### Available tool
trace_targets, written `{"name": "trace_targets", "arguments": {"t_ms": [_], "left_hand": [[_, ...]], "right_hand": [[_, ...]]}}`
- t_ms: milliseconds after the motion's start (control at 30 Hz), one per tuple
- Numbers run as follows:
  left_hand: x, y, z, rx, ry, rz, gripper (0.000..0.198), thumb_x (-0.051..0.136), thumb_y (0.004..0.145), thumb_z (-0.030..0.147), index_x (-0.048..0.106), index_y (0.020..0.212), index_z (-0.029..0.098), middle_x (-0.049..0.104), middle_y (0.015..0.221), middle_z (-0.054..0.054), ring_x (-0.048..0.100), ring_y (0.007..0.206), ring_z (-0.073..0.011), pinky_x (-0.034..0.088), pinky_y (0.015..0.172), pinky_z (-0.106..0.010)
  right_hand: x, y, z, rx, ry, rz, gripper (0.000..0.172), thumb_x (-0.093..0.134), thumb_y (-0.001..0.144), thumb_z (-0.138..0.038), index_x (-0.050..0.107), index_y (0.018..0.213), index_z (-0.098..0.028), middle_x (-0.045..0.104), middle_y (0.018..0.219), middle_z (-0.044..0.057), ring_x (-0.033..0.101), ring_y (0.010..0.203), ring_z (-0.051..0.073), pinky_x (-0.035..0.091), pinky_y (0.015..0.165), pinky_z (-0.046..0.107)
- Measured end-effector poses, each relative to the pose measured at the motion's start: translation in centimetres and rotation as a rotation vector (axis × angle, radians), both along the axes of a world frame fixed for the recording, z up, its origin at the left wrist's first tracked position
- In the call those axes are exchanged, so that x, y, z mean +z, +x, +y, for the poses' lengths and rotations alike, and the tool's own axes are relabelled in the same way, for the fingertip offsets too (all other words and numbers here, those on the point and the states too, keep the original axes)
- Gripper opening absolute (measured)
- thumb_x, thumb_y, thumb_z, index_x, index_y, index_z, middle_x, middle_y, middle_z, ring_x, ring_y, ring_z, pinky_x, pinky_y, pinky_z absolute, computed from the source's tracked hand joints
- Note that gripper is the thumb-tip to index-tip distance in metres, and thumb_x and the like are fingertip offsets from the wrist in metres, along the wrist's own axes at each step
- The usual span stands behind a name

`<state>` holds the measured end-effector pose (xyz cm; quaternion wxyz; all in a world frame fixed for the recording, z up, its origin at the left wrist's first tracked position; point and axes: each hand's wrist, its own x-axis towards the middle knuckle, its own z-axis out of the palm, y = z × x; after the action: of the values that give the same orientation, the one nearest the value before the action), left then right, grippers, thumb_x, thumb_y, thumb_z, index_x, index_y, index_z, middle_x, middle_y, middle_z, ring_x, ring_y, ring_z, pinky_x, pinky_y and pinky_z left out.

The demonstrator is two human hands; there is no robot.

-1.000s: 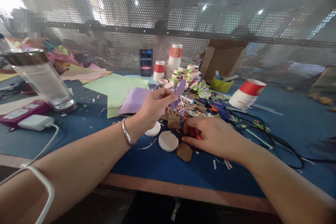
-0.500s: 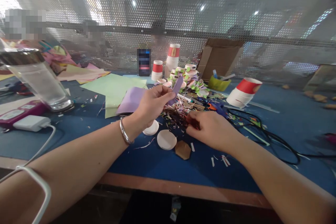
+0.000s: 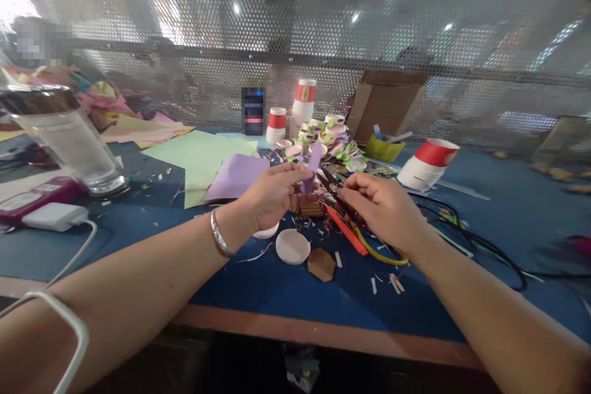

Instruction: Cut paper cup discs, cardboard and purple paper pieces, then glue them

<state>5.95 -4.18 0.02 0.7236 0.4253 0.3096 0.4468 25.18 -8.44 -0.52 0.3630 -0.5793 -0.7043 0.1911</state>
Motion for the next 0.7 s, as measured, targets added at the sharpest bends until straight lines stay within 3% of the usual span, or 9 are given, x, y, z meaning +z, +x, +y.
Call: {"name": "trace_targets", "arguments": {"t_ms": [200,333,533,700], "left_hand": [[-0.4,0.8,-0.7,-0.045,0.052,-0.089,0.018,0.059,0.09,0.005,0.061,0.073,0.013,0.062,0.071,0.0,0.059,0.066,-0.0074,0.049,0.073,-0.022],[-0.2,0.9,-0.9,-0.046,0.094,-0.115,0.018,0.061,0.088,0.006,0.061,0.072,0.013,0.061,0.071,0.0,0.057,0.066,-0.0072,0.047,0.071,-0.021],[-0.1,1.1,-1.3,-0.085,0.119,-0.107,0.015,0.063,0.088,0.009,0.061,0.074,0.014,0.061,0.07,0.001,0.058,0.065,-0.0087,0.046,0.069,-0.023],[-0.2,0.5,-0.8,0.048,0.118,0.03,0.015,0.064,0.089,0.013,0.061,0.075,0.015,0.061,0.071,0.001,0.056,0.065,-0.0089,0.044,0.067,-0.024]], "right_hand": [[0.2,-1.4,-0.5,0.108,-0.107,0.282,0.02,0.062,0.088,-0.04,0.056,0.08,-0.022,0.06,0.06,-0.003,0.053,0.048,0.013,0.041,0.048,0.026],[0.2,-2.0,-1.0,0.16,-0.205,0.575,0.026,0.065,0.087,-0.047,0.056,0.085,-0.023,0.065,0.067,-0.002,0.059,0.05,0.014,0.043,0.046,0.026],[-0.1,-2.3,-1.1,0.122,-0.205,0.733,0.033,0.069,0.087,-0.052,0.055,0.082,-0.023,0.054,0.059,-0.006,0.042,0.045,0.008,0.03,0.04,0.021],[0.1,-2.0,-1.0,0.092,-0.213,0.731,0.037,0.075,0.081,-0.054,0.058,0.083,-0.022,0.045,0.053,-0.007,0.033,0.043,0.007,0.018,0.039,0.021]]}}
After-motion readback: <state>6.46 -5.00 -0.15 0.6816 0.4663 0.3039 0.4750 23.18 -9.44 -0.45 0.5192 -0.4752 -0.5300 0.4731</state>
